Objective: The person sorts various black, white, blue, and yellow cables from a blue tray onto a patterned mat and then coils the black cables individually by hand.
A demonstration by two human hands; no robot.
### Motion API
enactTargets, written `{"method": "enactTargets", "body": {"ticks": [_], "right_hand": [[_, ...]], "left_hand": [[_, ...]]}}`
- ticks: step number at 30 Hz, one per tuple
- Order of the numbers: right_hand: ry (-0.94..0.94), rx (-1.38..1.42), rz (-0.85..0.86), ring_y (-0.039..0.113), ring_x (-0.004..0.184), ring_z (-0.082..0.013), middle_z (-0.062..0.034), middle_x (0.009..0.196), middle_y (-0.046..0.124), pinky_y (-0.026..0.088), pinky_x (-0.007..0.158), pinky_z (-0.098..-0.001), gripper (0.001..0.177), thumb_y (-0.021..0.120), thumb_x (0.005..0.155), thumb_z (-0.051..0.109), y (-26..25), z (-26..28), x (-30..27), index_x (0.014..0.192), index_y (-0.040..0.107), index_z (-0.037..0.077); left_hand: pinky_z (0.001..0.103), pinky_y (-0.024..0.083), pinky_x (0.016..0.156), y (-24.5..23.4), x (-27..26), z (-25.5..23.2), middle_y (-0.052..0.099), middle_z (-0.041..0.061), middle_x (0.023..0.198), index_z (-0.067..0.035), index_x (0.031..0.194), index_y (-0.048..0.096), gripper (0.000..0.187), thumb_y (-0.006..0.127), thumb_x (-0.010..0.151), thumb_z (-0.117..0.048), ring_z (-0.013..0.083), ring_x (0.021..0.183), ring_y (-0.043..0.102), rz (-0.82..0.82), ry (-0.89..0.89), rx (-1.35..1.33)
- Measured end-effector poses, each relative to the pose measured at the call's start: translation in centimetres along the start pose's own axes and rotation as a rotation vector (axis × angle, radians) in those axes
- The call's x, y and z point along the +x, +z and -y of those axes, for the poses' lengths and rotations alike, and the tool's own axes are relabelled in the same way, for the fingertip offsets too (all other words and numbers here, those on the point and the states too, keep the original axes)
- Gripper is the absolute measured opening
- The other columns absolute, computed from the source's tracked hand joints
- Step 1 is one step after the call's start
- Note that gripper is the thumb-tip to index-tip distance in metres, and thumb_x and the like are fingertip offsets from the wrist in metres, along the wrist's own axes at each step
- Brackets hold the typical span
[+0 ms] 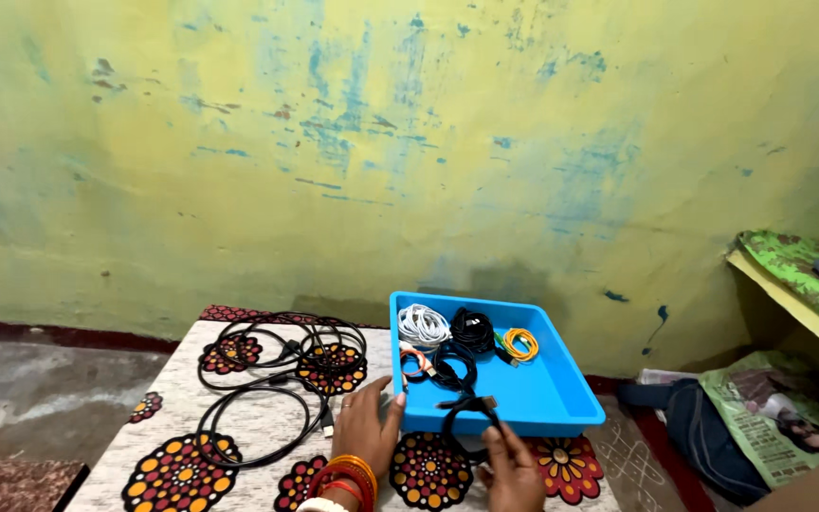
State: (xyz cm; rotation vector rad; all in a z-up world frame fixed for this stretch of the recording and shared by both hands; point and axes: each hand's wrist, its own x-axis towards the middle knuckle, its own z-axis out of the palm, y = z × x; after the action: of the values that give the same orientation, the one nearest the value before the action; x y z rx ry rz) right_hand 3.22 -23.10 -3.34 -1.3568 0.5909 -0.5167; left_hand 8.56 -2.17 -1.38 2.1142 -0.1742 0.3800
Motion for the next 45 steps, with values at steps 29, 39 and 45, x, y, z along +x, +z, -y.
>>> {"method": "enactTargets", "body": {"ticks": [29,39,45], "right_hand": [[-0.232,-1.448,0.397,0.066,0.118,-0.0331,-0.0118,0.129,0.070,0.052,0.103,-0.0443,0.039,0.060,0.097,0.038,2.4,6.0,13.5,0.131,0.070,0.022],[-0.429,-1.259,0.465,0.067,0.110,-0.0386,-0.0185,0.117,0.073,0.052,0.098,-0.0456,0.035,0.059,0.095,0.031,4.6,2.6,15.8,0.126,0.073,0.020],[-0.525,-1.212,0.208,0.065,0.109,-0.0377,-0.0157,0.111,0.073,0.053,0.089,-0.0502,0.033,0.062,0.092,0.039,5.0,7.5,6.7,0.119,0.075,0.025]], "left_hand": [[0.042,0.041,0.104,-1.7,-1.0,-2.4,0.072,0.009,0.118,-0.010,0.120,0.069,0.046,0.051,0.096,-0.045,0.0283,0.116,0.059,0.053,-0.092,0.043],[0.044,0.045,0.098,-0.8,-1.0,-1.5,0.073,0.011,0.111,-0.009,0.112,0.070,0.038,0.057,0.095,-0.040,0.0313,0.109,0.062,-0.071,0.017,0.017],[0.044,0.046,0.095,-0.8,-1.4,-1.4,0.071,0.013,0.108,-0.006,0.112,0.068,0.035,0.063,0.094,-0.036,0.0330,0.107,0.061,-0.128,0.057,-0.041]]}}
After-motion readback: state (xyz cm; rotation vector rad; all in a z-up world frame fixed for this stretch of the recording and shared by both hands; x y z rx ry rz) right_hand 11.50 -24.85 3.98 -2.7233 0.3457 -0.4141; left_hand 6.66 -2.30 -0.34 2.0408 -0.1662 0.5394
